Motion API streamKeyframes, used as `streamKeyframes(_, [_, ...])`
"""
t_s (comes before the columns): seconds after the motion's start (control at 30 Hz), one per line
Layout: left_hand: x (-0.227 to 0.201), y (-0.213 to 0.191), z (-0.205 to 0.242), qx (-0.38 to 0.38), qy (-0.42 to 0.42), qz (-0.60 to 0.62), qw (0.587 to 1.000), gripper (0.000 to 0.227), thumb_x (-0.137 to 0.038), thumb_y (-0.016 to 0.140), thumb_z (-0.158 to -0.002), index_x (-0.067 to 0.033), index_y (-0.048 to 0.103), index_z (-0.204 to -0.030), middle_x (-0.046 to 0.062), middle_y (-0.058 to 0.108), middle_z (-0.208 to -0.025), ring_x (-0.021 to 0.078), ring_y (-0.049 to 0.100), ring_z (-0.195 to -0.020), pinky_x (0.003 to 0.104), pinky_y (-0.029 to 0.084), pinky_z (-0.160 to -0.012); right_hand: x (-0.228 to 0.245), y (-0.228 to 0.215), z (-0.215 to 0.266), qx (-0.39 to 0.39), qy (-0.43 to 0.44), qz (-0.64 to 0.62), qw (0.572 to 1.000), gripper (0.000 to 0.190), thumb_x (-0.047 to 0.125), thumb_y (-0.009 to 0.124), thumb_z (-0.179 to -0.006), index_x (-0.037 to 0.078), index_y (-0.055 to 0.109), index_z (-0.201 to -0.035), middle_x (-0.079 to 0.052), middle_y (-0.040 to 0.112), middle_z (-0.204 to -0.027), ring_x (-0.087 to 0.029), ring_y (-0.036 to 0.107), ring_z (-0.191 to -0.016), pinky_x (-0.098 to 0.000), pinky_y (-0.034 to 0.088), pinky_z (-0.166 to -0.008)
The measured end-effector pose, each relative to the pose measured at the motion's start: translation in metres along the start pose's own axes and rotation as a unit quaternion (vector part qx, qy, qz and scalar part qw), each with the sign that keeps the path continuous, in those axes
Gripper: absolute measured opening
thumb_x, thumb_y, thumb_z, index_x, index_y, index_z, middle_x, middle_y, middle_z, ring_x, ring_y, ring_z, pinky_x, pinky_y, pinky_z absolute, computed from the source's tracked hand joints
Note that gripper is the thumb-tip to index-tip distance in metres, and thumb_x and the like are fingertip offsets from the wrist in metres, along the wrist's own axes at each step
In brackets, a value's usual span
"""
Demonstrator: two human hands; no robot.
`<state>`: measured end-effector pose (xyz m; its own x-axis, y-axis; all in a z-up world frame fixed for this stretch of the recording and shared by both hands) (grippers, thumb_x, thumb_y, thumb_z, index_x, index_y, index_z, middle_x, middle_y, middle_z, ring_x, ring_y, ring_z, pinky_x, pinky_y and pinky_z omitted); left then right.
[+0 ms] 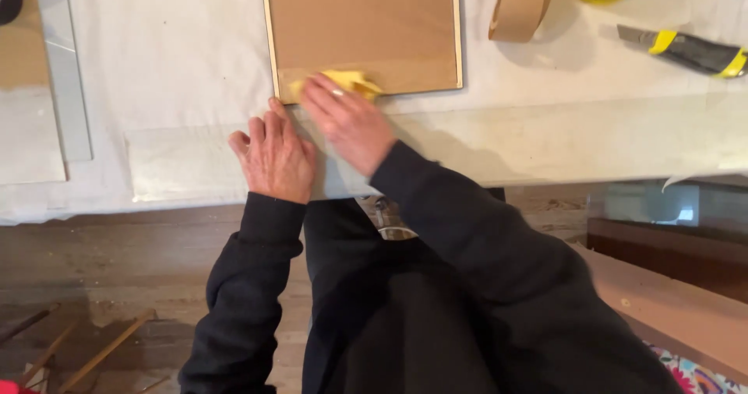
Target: Apply mounting tape and finishing backing to an art frame.
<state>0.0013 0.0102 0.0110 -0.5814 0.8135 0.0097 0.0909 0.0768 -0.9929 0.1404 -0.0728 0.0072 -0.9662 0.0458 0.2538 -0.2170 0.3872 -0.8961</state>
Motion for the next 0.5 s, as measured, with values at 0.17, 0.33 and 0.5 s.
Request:
streamKeyframes(0.17, [0.002,-0.008,0.001,0.011,-0.007,0.007,1.000,0.069,-0.022,0.061,-0.087,0.0126,0.049,-0.145,0.011,0.054,-0.103,0.0233,0.050,-0.099,0.048,0.034,-0.089,-0.068,-0.066,0.078,0.029,0.035,0.048,0.998,0.049,-0.004,0.060,-0.091,-0.001,0.064,-0.140,-0.014,0.061,-0.146,-0.027,0.059,-0.135,-0.0375,0.052,-0.108])
streamKeyframes(0.33, [0.000,-0.005,0.003,0.001,-0.024,0.040,0.999,0.068,-0.020,0.061,-0.088,0.0132,0.049,-0.146,0.011,0.056,-0.108,0.0235,0.049,-0.101,0.048,0.035,-0.091,-0.070,-0.098,0.088,0.017,0.070,0.050,0.996,0.047,-0.013,0.057,-0.093,0.001,0.069,-0.136,-0.014,0.066,-0.142,-0.028,0.060,-0.139,-0.0389,0.054,-0.108])
streamKeyframes(0.5, [-0.004,-0.001,0.002,-0.022,-0.042,0.073,0.996,0.062,-0.018,0.062,-0.081,0.0097,0.054,-0.136,0.015,0.057,-0.138,0.0251,0.050,-0.105,0.049,0.036,-0.093,-0.046,-0.069,0.073,-0.015,0.126,0.047,0.991,0.047,-0.017,0.057,-0.093,-0.002,0.067,-0.136,-0.017,0.066,-0.142,-0.032,0.059,-0.139,-0.0403,0.052,-0.113])
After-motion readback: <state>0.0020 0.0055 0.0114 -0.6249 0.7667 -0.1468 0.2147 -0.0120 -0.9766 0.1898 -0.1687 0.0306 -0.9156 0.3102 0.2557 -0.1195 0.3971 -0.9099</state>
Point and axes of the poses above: each hand's wrist, its own z-axis away from the middle knuckle, its own y-axis out of the palm, x = y × z, the point moved 1 cm from there along -z, towards the middle knuckle
